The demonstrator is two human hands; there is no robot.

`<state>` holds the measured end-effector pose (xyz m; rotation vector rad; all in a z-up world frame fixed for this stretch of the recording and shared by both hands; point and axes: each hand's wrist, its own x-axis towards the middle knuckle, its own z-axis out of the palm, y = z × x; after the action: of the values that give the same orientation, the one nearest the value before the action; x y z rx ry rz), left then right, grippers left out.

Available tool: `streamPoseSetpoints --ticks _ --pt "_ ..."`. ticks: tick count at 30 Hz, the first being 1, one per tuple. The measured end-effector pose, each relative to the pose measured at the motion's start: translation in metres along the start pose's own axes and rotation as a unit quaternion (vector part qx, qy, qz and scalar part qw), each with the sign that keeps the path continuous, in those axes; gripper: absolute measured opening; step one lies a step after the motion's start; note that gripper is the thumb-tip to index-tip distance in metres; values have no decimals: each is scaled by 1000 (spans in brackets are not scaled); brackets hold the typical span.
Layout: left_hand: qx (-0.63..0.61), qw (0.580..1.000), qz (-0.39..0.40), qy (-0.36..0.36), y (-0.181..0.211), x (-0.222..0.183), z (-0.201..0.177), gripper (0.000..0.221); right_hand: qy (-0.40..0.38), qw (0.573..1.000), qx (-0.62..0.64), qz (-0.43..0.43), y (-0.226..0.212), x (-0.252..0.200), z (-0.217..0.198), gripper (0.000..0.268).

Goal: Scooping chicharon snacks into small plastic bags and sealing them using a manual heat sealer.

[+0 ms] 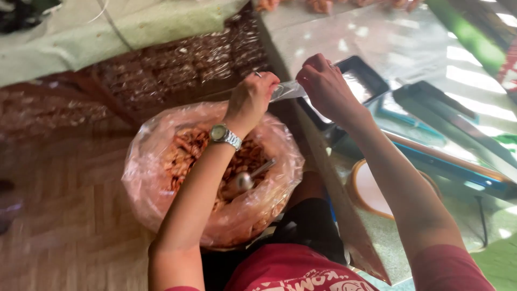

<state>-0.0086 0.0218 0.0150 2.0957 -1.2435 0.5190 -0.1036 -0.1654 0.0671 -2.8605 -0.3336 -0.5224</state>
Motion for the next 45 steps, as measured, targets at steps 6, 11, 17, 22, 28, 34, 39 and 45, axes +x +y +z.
streamPoseSetpoints --ticks 6,11,17,22,28,34,39,45 --pt "-65 989 -132 17 -35 -86 -78 27 11 987 133 -92 -78 32 45 7" --pt "-60 963 -251 74 -57 -177 -136 13 -49 992 89 -81 -105 25 124 27" --pt "-262 862 -401 166 -50 -259 -183 12 -505 823 -196 -170 -40 -26 259 55" --pt "-469 703 -449 291 -59 -301 -165 20 -435 851 -197 -216 -43 -35 253 18" --pt "-548 635 -428 338 -31 -302 -168 12 -316 933 -63 -160 -68 15 205 24" --pt "-496 672 -439 330 -25 -312 -155 9 -80 939 -248 -227 -120 23 274 49" --pt "-458 702 -438 324 -16 -323 -169 7 -191 896 -195 -349 -69 33 301 33" --pt "-467 716 -410 317 -5 -310 -158 11 -298 907 -147 -258 -93 53 271 19"
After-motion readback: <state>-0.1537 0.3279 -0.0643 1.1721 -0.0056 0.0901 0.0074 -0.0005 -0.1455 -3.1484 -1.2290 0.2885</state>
